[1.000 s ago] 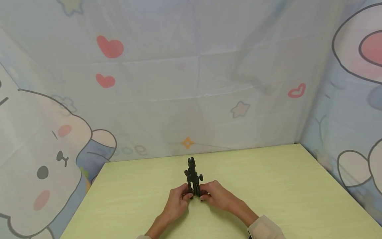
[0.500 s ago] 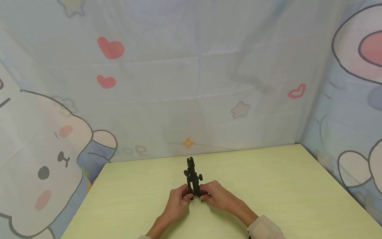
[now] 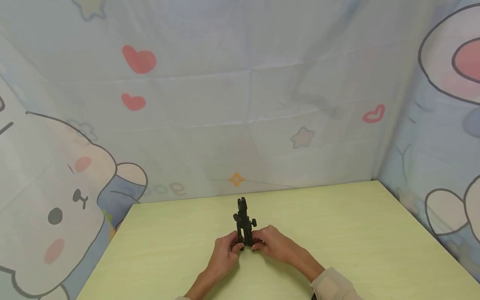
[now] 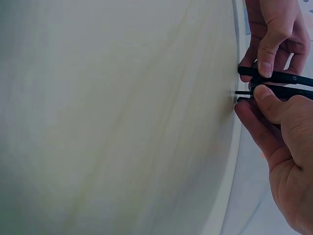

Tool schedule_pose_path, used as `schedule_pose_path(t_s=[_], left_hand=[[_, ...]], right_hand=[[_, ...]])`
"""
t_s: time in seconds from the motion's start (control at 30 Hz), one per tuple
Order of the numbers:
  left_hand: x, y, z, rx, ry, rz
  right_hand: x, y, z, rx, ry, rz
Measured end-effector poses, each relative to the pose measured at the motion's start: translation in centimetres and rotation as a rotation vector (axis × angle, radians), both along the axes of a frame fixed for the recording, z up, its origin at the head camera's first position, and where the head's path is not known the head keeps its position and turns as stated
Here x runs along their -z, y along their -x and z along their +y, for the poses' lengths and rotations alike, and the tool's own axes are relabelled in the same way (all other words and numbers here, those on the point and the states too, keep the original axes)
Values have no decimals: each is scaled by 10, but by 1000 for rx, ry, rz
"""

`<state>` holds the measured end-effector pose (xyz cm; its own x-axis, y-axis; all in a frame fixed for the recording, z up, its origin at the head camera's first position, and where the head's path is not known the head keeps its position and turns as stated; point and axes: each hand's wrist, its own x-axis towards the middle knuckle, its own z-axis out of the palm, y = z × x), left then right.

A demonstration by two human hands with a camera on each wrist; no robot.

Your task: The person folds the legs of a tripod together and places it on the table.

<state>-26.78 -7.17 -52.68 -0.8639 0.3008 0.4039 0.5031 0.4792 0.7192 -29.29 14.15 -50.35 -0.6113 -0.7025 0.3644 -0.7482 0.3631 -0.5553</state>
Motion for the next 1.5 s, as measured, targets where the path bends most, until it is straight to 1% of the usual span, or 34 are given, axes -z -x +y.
schedule_pose_path(t_s=[0.1, 0.13, 0.23, 0.37, 0.43, 0.63, 0.73, 0.9, 0.97, 1.07, 1.13, 1.2, 1.27, 1.3, 1.37, 1.43, 1.5], left_hand=[[-2, -1, 2, 0, 2, 3], [-2, -1, 2, -2, 5, 3], [-3, -1, 3, 3, 6, 1], [-5, 0, 2, 7, 11, 4], [-5, -1, 2, 7, 13, 5], [0, -3, 7, 10, -29, -3], [2, -5, 10, 13, -47, -15], [0, -8, 10, 25, -60, -41], [-2, -9, 9, 36, -54, -62], [-6, -9, 5, 71, -41, -113], [-12, -9, 3, 99, -24, -155], [-20, -9, 0, 127, 3, -193], [-31, -9, -4, 151, 35, -228], [-37, -9, -6, 159, 59, -234], [-53, -8, -10, 162, 136, -225], [-71, -7, -15, 174, 215, -208], [-90, -5, -20, 186, 296, -170]], right_hand=[[1, 3, 2, 2, -12, 7], [1, 3, 3, -3, -14, 22], [2, 6, 4, -30, -15, 53], [2, 8, 4, -52, -27, 71], [2, 8, 5, -53, -31, 72], [4, 7, 12, -32, -7, 87], [4, 7, 15, -18, 10, 72], [7, 6, 17, -2, 35, 26], [9, 5, 18, 7, 48, 2], [11, 3, 17, 21, 70, -41], [11, 1, 17, 35, 88, -65], [11, -1, 16, 50, 108, -86], [11, -2, 14, 61, 126, -108], [11, -2, 13, 67, 132, -117], [11, -3, 11, 74, 140, -135], [11, -3, 9, 82, 147, -146], [11, -4, 7, 90, 155, -148]])
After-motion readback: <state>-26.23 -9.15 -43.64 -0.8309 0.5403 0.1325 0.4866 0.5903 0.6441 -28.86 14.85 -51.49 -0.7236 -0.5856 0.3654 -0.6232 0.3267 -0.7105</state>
